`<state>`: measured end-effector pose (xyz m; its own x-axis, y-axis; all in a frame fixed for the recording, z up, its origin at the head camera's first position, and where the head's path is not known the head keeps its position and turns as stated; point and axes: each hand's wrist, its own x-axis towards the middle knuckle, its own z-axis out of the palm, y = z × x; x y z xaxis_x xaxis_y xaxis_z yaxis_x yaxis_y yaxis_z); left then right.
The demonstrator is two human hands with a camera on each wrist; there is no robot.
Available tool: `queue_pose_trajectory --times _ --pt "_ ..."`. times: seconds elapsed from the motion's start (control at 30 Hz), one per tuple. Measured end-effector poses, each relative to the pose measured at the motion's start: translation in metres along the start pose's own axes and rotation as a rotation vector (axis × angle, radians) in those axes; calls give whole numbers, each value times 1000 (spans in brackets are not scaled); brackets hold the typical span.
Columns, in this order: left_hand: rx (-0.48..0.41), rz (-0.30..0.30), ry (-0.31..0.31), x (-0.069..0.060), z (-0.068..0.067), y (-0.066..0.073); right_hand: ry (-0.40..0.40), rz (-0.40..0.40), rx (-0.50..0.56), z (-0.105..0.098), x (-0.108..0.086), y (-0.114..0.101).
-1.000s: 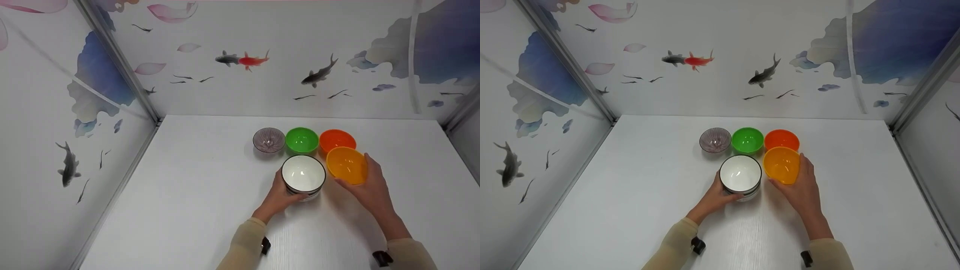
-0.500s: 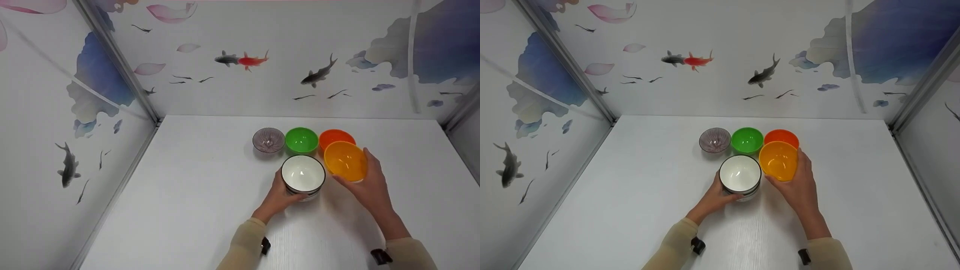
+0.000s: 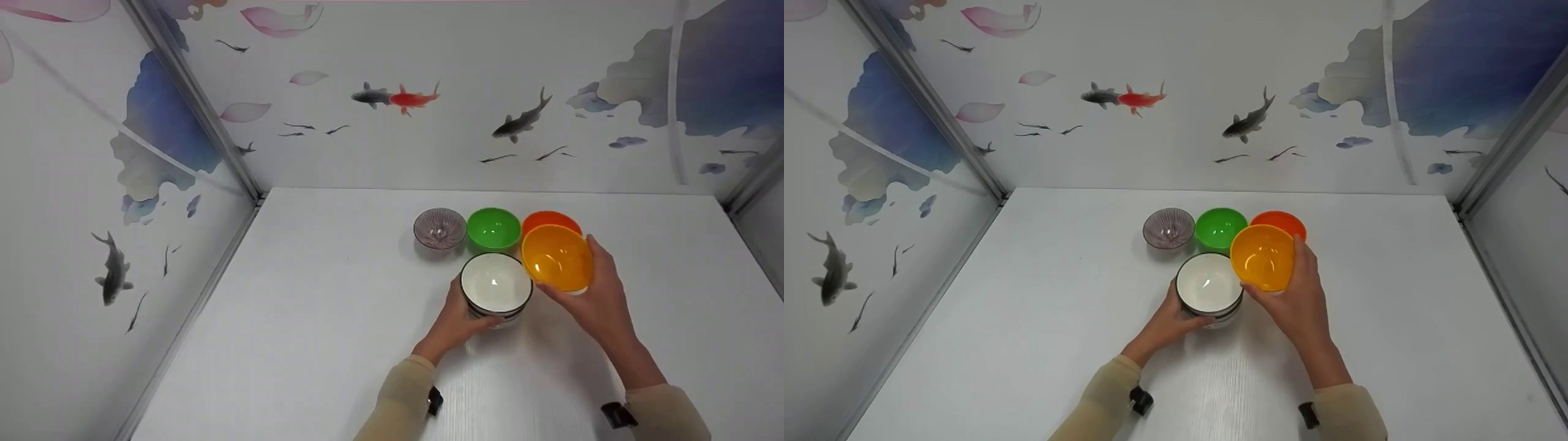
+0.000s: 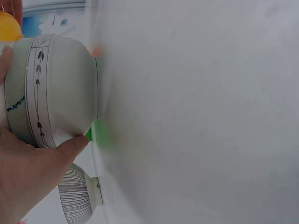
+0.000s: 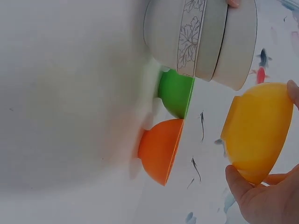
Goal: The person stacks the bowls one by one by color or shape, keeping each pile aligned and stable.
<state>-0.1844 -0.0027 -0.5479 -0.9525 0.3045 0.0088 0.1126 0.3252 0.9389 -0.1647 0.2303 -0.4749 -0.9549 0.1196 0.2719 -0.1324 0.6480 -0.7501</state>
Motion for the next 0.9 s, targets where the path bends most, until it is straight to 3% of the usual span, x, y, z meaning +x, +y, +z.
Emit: queue_pose_trajectory --times 0.5,0.73,0.9 --pt "21 -42 6 0 -2 1 -14 -89 22 24 7 -22" --pt "24 -5 -5 1 -2 2 -59 -98 -7 36 5 -26" --pt "28 -11 -8 0 -1 1 -73 -123 -10 39 3 -26"
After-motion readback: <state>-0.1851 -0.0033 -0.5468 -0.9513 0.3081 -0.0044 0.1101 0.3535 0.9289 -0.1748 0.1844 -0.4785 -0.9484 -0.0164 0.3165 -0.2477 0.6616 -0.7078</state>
